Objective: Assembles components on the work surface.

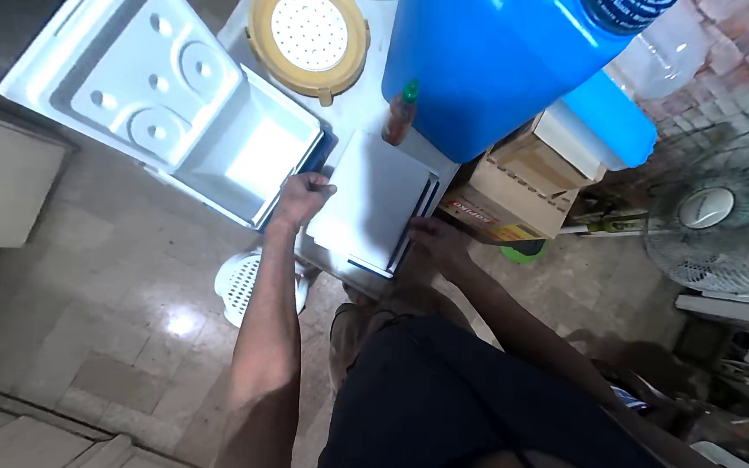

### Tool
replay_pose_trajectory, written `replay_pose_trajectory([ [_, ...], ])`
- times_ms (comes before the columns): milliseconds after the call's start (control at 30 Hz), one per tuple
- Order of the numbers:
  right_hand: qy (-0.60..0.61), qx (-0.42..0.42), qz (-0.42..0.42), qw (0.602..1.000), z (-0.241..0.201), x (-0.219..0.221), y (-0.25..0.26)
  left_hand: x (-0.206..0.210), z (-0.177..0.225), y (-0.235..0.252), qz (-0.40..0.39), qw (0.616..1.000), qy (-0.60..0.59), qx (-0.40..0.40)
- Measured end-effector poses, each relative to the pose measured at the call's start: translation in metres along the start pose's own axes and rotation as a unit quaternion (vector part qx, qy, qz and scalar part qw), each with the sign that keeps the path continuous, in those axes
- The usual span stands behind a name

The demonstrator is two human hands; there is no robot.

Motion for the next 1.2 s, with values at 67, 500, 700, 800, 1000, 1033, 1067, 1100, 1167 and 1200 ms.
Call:
replay_pose_trajectory([
  [67, -0.007, -0.013, -0.006, 1.0, 0.001, -0.001, 0.003, 0.0, -0.001, -0.001, 0.022, 1.0, -0.001, -0.001],
  [500, 0.042, 0.03, 0.074, 0.996, 0.015, 0.0, 0.02, 0.008, 0.023, -0.012, 0.02, 0.99, 0.124, 0.072],
  [700, 0.07, 0.032, 0.066, 0.995, 0.015, 0.0, 0.021, -0.001, 0.041, -0.023, 0.037, 0.991, 0.103, 0.08],
  [800, 0.101, 0.06, 0.052, 0.992, 0.014, -0.003, 0.018, -0.005, 0.088, -0.062, 0.035, 0.987, 0.07, 0.141],
  [1000, 0.253, 0.069, 0.076, 0.962, 0.028, -0.032, 0.01, 0.064, 0.16, -0.141, -0.047, 0.962, 0.106, 0.247],
  [1033, 0.273, 0.046, 0.106, 0.955, 0.03, -0.043, 0.009, 0.078, 0.163, -0.15, -0.058, 0.959, 0.103, 0.257],
  [1067, 0.282, 0.022, 0.137, 0.949, 0.029, -0.054, 0.007, 0.093, 0.164, -0.155, -0.063, 0.956, 0.101, 0.268],
  [1100, 0.294, 0.01, 0.153, 0.943, 0.024, -0.064, 0.004, 0.109, 0.16, -0.158, -0.057, 0.951, 0.097, 0.288],
  [1167, 0.376, 0.029, 0.143, 0.915, 0.009, -0.077, -0.001, 0.139, 0.153, -0.16, -0.062, 0.939, 0.107, 0.321],
  [1200, 0.398, 0.04, 0.129, 0.907, 0.003, -0.081, -0.003, 0.149, 0.149, -0.161, -0.067, 0.933, 0.115, 0.334],
])
Point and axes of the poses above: each hand's wrist, its own y-axis towards the middle knuckle, its own x-axis out of the palm, z = x × y, the point moved 4 cm from there along y, towards the middle knuckle, and after that the axes turned 13 degrees about z, right-handed, at the moved point
